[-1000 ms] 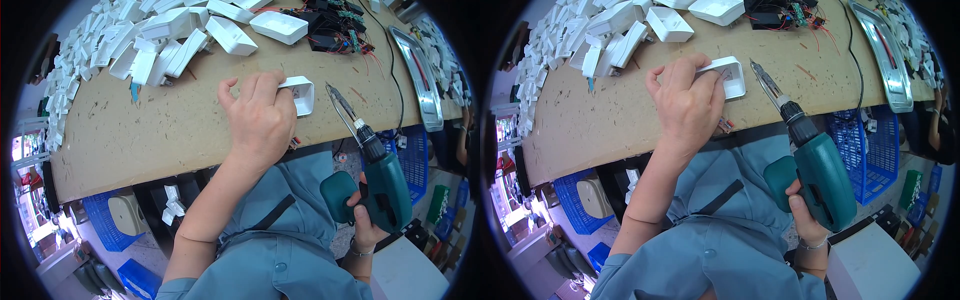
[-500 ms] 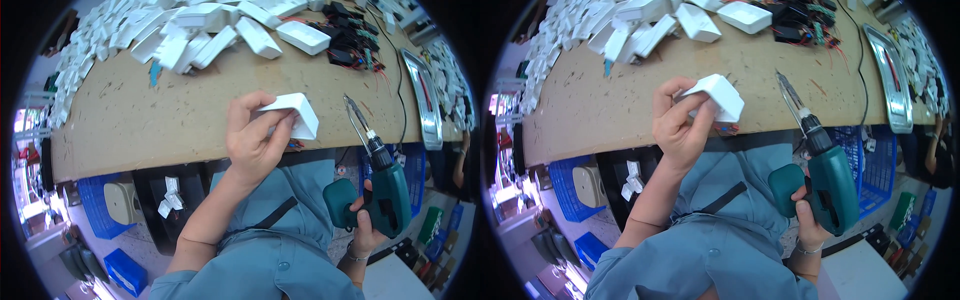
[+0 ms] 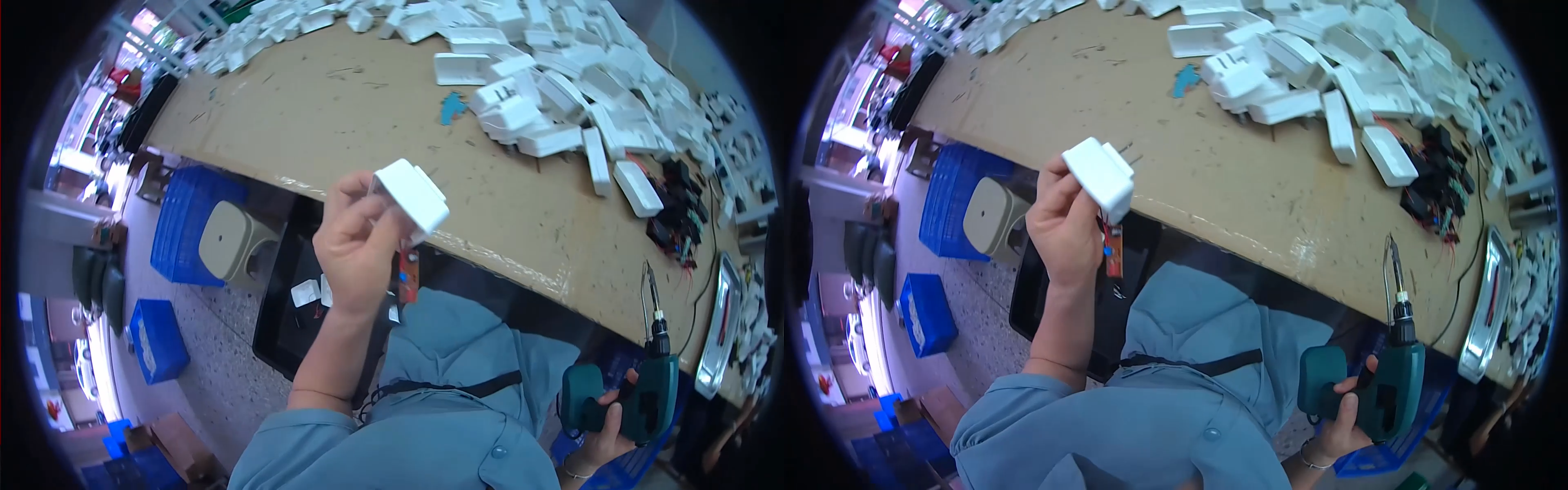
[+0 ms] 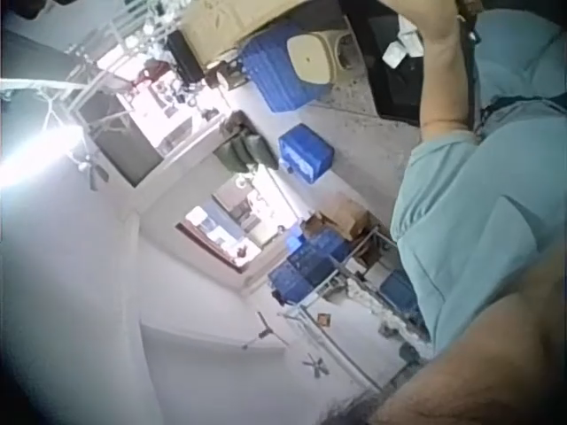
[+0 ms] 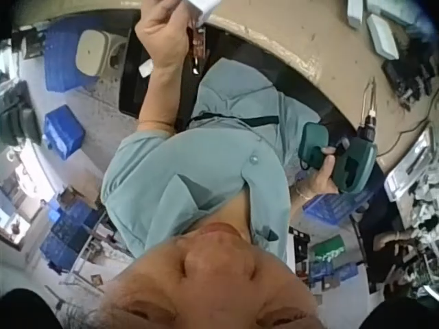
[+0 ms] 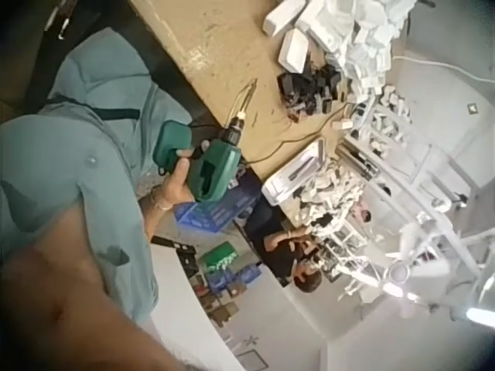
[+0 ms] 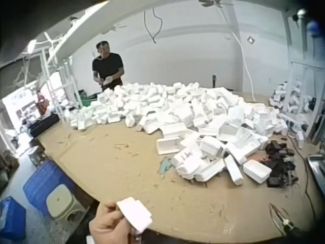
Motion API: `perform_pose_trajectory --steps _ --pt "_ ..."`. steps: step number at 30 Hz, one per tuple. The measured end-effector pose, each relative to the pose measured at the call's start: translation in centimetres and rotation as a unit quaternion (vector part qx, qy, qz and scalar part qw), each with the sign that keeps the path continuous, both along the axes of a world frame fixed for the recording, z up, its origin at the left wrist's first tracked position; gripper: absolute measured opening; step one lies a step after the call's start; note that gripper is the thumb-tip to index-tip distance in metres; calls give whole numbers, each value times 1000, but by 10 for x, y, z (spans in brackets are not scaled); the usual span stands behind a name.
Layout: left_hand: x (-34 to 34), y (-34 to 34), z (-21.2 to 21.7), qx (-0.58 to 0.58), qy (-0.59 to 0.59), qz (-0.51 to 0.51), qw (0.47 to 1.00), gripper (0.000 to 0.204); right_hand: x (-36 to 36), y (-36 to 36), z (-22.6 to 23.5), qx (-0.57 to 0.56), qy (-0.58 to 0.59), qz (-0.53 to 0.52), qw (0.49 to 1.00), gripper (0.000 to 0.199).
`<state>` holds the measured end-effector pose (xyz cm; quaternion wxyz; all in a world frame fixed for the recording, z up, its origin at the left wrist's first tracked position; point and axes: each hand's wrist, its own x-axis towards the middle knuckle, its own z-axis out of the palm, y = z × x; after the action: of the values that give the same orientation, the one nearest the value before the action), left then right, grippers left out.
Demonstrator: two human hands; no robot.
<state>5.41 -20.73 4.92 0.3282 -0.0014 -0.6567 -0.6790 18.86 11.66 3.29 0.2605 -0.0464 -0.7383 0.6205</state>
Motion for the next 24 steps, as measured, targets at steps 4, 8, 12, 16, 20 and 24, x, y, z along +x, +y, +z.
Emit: perform_pose_trajectory --steps 4,8,12,16,20,24 --pt "-15 -67 13 -179 -4 176 968 6 -2 0 6 5 14 19 1000 56" --pt "-35 -133 45 -128 41 272 953 12 1 3 2 3 12 19 1000 54" --pt "-61 -198 57 -122 100 275 948 15 1 7 -2 -2 -25 7 1000 57" --pt "-67 -218 72 -76 108 228 965 16 -4 5 -1 -17 -15 21 1000 54" --pt "-49 -218 61 -48 92 217 971 15 -11 2 2 -14 -13 15 1000 54" --pt "-7 -225 18 29 43 211 976 25 -14 3 -1 -12 -8 12 1000 56"
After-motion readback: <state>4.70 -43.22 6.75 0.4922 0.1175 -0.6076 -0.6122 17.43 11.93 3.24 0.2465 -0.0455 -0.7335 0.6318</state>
